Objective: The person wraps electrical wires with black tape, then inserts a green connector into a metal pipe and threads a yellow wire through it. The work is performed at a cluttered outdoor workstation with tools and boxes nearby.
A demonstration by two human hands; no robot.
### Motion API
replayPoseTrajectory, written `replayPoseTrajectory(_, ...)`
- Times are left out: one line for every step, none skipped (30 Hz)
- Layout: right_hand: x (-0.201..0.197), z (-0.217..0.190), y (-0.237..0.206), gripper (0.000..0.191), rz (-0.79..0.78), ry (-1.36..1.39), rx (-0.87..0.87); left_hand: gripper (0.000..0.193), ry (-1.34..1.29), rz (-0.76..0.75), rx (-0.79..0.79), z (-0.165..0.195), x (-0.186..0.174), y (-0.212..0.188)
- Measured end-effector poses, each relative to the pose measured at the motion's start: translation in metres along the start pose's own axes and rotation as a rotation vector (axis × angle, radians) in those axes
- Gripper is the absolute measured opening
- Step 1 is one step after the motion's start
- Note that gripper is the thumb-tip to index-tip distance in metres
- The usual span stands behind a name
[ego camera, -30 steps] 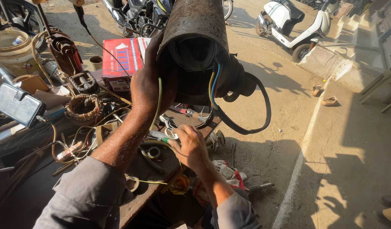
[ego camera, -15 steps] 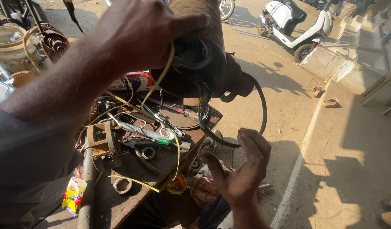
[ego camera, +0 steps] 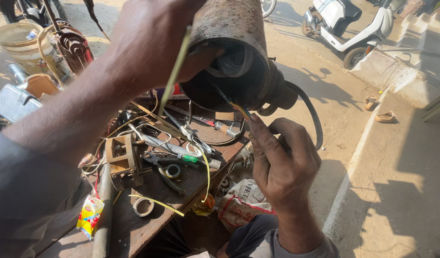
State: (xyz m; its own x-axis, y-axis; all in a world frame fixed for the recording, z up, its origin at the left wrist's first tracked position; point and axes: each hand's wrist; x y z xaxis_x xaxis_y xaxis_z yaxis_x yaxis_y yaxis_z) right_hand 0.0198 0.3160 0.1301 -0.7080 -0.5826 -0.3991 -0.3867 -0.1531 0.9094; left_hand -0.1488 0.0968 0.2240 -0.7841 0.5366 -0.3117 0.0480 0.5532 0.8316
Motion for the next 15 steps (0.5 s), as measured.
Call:
replayPoseTrajectory(-0.001,0.003,0.007,0.033,-0.047,-0.046,-0.011,0.067,-0.062,-0.179,-0.16,0.004,-0.004,-0.014)
replayPoseTrajectory(-0.001,0.004,0.014,0.034,-0.093,-0.089,-0.02,0.07,-0.128,-0.364,-0.313,0.011,-0.008,-0.029)
replayPoseTrajectory(-0.002,0.004,0.018,0.034,-0.112,-0.116,-0.032,0.073,-0.202,-0.555,-0.462,0.015,-0.006,-0.04)
replayPoseTrajectory(-0.006,0.005,0.022,0.033,-0.14,-0.141,-0.048,0.075,-0.206,-0.451,-0.41,0.019,0.001,-0.048)
replayPoseTrajectory(-0.006,0.006,0.026,0.033,-0.167,-0.161,-0.068,0.077,-0.204,-0.348,-0.36,0.024,0.009,-0.056)
replayPoseTrajectory(-0.003,0.005,0.029,0.032,-0.173,-0.18,-0.085,0.08,-0.203,-0.247,-0.303,0.025,0.013,-0.063)
replayPoseTrajectory(0.0,0.006,0.033,0.032,-0.178,-0.205,-0.099,0.079,-0.185,-0.256,-0.293,0.025,0.016,-0.066)
replayPoseTrajectory(0.003,0.007,0.039,0.032,-0.179,-0.231,-0.122,0.078,-0.161,-0.258,-0.282,0.023,0.018,-0.065)
replayPoseTrajectory(0.009,0.008,0.046,0.027,-0.141,-0.216,-0.139,0.078,-0.129,-0.255,-0.269,0.019,0.018,-0.061)
replayPoseTrajectory(0.013,0.008,0.051,0.023,-0.106,-0.204,-0.153,0.08,-0.116,-0.261,-0.242,0.016,0.015,-0.055)
replayPoseTrajectory(0.015,0.007,0.054,0.019,-0.077,-0.19,-0.163,0.081,-0.108,-0.271,-0.219,0.014,0.011,-0.05)
replayPoseTrajectory(0.018,0.006,0.055,0.015,-0.078,-0.221,-0.163,0.083,-0.096,-0.284,-0.199,0.011,0.006,-0.045)
replayPoseTrajectory(0.021,0.007,0.056,0.013,-0.08,-0.252,-0.162,0.077,-0.083,-0.345,-0.171,0.008,0.003,-0.039)
replayPoseTrajectory(0.024,0.007,0.056,0.012,-0.086,-0.282,-0.16,0.071,-0.074,-0.408,-0.144,0.004,0.003,-0.03)
replayPoseTrajectory(0.027,0.006,0.054,0.012,-0.108,-0.309,-0.17,0.065,-0.065,-0.474,-0.119,0.002,0.003,-0.022)
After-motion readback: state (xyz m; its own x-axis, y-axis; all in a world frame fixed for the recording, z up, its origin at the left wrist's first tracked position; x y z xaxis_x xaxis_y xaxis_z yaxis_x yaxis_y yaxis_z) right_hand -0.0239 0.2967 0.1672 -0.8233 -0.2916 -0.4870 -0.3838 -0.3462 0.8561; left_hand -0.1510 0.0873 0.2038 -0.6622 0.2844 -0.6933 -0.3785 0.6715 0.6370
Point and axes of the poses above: each hand's wrist, its own y-axis towards the middle knuckle, its own x-axis out of the palm, z = x × y, and after that the axes turned 15 degrees about y, right-handed
